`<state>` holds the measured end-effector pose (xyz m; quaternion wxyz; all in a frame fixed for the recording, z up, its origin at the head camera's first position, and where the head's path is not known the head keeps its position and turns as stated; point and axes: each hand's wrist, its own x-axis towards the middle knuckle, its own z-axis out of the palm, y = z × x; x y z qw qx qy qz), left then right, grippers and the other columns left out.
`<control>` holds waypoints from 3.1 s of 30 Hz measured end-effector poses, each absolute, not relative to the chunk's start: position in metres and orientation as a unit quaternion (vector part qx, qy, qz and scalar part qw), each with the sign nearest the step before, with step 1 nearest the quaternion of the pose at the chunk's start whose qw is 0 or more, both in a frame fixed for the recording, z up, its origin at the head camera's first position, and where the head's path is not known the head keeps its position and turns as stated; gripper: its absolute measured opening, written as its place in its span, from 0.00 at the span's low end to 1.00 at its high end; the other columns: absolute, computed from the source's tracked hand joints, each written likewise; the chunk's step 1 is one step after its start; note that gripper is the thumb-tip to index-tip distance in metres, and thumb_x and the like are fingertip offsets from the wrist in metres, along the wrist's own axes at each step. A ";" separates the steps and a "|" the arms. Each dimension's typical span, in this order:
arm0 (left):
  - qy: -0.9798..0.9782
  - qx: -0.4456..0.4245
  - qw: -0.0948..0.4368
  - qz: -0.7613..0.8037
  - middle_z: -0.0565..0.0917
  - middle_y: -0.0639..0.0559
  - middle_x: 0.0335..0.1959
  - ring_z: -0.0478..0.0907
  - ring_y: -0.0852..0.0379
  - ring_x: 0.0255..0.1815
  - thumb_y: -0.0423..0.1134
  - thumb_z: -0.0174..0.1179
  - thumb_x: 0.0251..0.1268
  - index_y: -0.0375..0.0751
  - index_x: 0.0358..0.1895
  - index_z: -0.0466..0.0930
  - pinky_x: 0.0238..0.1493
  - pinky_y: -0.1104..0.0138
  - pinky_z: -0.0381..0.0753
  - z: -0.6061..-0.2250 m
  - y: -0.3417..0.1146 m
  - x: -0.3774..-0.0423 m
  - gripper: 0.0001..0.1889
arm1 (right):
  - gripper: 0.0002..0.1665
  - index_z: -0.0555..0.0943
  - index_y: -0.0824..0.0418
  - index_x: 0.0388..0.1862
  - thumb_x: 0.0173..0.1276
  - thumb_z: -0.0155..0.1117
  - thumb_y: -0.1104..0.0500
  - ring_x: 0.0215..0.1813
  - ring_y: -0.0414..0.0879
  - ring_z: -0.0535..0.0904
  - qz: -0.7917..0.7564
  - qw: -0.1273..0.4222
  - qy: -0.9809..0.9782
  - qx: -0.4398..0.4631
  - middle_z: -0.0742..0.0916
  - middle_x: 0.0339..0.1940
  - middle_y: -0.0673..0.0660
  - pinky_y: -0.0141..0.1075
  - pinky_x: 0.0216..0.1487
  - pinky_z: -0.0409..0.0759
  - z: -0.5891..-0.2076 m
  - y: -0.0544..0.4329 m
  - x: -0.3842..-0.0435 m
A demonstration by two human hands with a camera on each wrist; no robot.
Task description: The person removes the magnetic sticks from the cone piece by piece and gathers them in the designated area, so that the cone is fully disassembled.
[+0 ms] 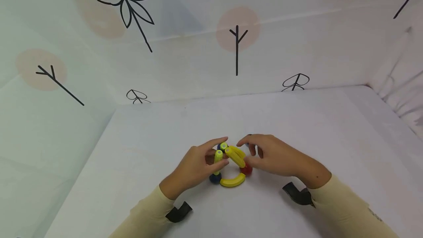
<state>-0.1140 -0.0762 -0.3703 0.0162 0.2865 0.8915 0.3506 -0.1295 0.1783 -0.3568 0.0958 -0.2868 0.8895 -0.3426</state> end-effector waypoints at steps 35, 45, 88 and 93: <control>0.943 0.251 -0.029 0.217 0.89 0.60 0.35 0.82 0.69 0.36 0.38 0.75 0.55 0.48 0.35 0.84 0.40 0.76 0.81 -0.372 -0.119 -0.084 0.08 | 0.14 0.76 0.50 0.34 0.60 0.75 0.52 0.25 0.35 0.72 -0.270 0.136 0.928 -0.219 0.80 0.23 0.41 0.27 0.28 0.76 -0.369 0.193 -0.105; 0.951 0.207 0.067 0.220 0.84 0.62 0.34 0.79 0.68 0.35 0.36 0.74 0.56 0.50 0.37 0.84 0.38 0.74 0.80 -0.383 -0.123 -0.091 0.09 | 0.15 0.76 0.49 0.31 0.58 0.77 0.51 0.29 0.37 0.69 -0.225 0.187 0.933 -0.207 0.75 0.24 0.44 0.29 0.31 0.70 -0.385 0.198 -0.106; 0.961 0.197 0.046 0.189 0.85 0.52 0.49 0.81 0.59 0.42 0.48 0.66 0.67 0.49 0.62 0.79 0.46 0.67 0.81 -0.381 -0.062 -0.161 0.21 | 0.24 0.81 0.56 0.58 0.62 0.75 0.56 0.36 0.40 0.77 -0.317 -0.079 0.910 -0.254 0.84 0.36 0.49 0.31 0.35 0.79 -0.368 0.126 -0.130; 0.960 0.205 0.038 0.189 0.86 0.53 0.48 0.80 0.60 0.41 0.46 0.66 0.68 0.52 0.61 0.82 0.47 0.66 0.81 -0.385 -0.061 -0.162 0.20 | 0.24 0.83 0.55 0.56 0.60 0.76 0.59 0.34 0.39 0.77 -0.338 -0.100 0.895 -0.272 0.83 0.34 0.48 0.31 0.33 0.79 -0.373 0.123 -0.128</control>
